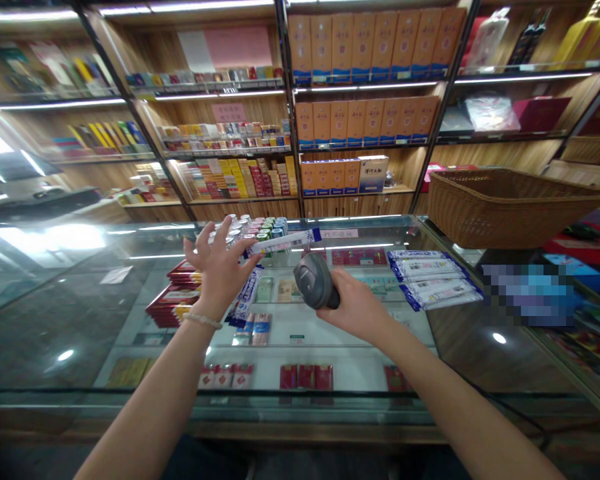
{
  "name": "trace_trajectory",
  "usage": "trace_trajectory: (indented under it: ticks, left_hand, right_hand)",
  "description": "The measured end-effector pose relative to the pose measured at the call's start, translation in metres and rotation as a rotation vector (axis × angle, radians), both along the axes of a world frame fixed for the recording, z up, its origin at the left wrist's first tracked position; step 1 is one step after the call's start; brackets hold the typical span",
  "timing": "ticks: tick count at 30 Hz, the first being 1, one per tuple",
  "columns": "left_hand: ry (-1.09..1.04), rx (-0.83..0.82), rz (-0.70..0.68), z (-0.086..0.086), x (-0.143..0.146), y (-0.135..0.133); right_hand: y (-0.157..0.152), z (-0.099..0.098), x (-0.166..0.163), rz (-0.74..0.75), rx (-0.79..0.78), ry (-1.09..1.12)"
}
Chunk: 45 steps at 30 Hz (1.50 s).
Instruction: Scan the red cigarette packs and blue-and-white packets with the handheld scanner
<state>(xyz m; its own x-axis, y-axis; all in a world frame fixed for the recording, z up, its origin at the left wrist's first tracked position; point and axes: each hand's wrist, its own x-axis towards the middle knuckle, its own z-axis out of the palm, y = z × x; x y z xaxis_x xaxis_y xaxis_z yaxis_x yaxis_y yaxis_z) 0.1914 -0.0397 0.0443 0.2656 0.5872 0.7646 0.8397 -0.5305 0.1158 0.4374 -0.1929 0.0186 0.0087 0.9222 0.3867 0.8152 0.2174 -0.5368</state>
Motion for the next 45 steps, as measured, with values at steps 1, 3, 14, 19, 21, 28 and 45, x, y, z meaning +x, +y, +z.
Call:
trace_trajectory:
  ticks: [1, 3, 14, 19, 21, 28, 45]
  left_hand:
    - [0.004, 0.003, 0.000, 0.000, 0.000, 0.000]
    - [0.006, 0.009, -0.004, 0.000, 0.000, -0.001]
    - [-0.022, -0.022, -0.018, 0.003, 0.001, -0.002]
    - [-0.038, -0.015, -0.042, 0.002, 0.000, -0.002]
    - [-0.047, -0.012, -0.050, 0.001, 0.000, -0.002]
    - [-0.027, -0.012, -0.028, 0.001, 0.001, -0.002]
    - [-0.027, -0.026, -0.035, 0.001, 0.002, -0.002]
  right_hand:
    - [0.000, 0.001, 0.000, -0.007, -0.006, -0.017]
    - [-0.001, 0.003, 0.001, -0.037, -0.018, -0.072]
    - [0.007, 0.007, 0.023, -0.319, -0.127, -0.441]
    - [0.017, -0.002, 0.030, -0.378, -0.203, -0.510]
    - [0.020, -0.004, 0.032, -0.392, -0.233, -0.515]
    - [0.022, -0.007, 0.036, -0.401, -0.269, -0.530]
    - [0.024, -0.010, 0.040, -0.412, -0.282, -0.536]
